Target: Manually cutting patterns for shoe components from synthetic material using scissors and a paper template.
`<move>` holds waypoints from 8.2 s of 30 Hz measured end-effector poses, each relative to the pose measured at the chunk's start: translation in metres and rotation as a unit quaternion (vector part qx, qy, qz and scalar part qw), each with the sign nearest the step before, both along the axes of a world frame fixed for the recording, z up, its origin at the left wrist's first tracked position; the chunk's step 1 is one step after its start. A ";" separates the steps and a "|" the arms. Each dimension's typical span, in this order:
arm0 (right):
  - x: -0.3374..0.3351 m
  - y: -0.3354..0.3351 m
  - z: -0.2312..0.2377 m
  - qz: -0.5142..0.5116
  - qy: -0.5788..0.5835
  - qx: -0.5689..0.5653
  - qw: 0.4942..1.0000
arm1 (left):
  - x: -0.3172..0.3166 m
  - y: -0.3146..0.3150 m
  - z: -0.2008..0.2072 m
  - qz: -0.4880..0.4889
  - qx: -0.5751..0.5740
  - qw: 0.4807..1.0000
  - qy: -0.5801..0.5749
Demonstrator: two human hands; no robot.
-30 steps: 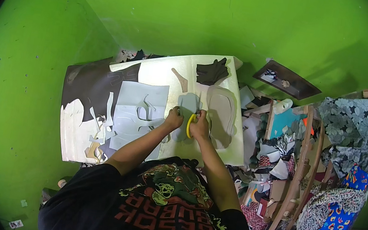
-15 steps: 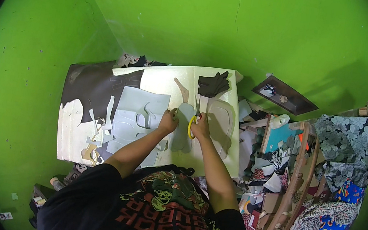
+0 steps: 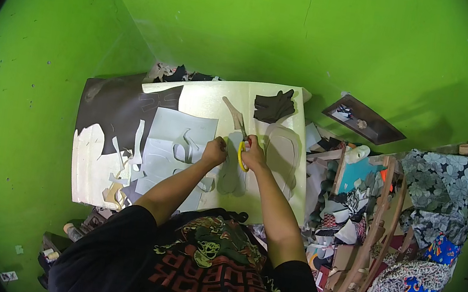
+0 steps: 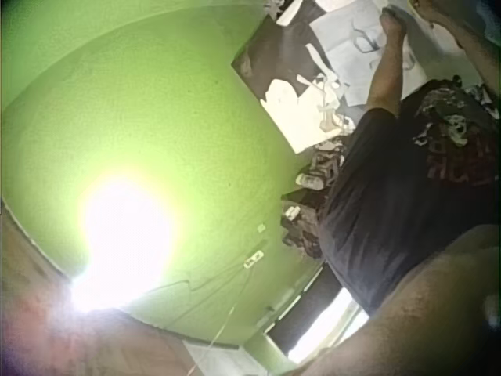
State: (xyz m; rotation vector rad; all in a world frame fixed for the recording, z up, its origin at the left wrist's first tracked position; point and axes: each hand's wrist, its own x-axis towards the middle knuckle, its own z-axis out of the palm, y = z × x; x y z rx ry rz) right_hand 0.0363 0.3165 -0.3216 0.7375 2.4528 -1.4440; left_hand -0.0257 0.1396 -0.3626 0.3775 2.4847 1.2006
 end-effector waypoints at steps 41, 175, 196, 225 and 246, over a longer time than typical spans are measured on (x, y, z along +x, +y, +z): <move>0.209 -0.089 0.034 -0.080 0.004 -0.144 0.986 | 0.079 -0.191 0.037 -0.189 -0.101 0.963 0.165; -0.008 -0.435 0.018 0.431 -0.056 0.029 0.900 | 0.052 -0.397 0.570 -0.302 0.130 0.893 0.308; 0.031 -0.374 0.044 0.380 -0.004 -0.025 0.925 | 0.034 -0.452 0.521 -0.463 0.307 0.749 0.361; 0.125 -0.209 0.016 0.048 -0.116 0.221 0.967 | 0.034 -0.353 0.025 0.015 -0.151 0.988 -0.040; 0.151 -0.209 -0.009 -0.028 -0.094 0.186 0.978 | -0.006 -0.271 0.038 0.071 -0.111 0.991 0.019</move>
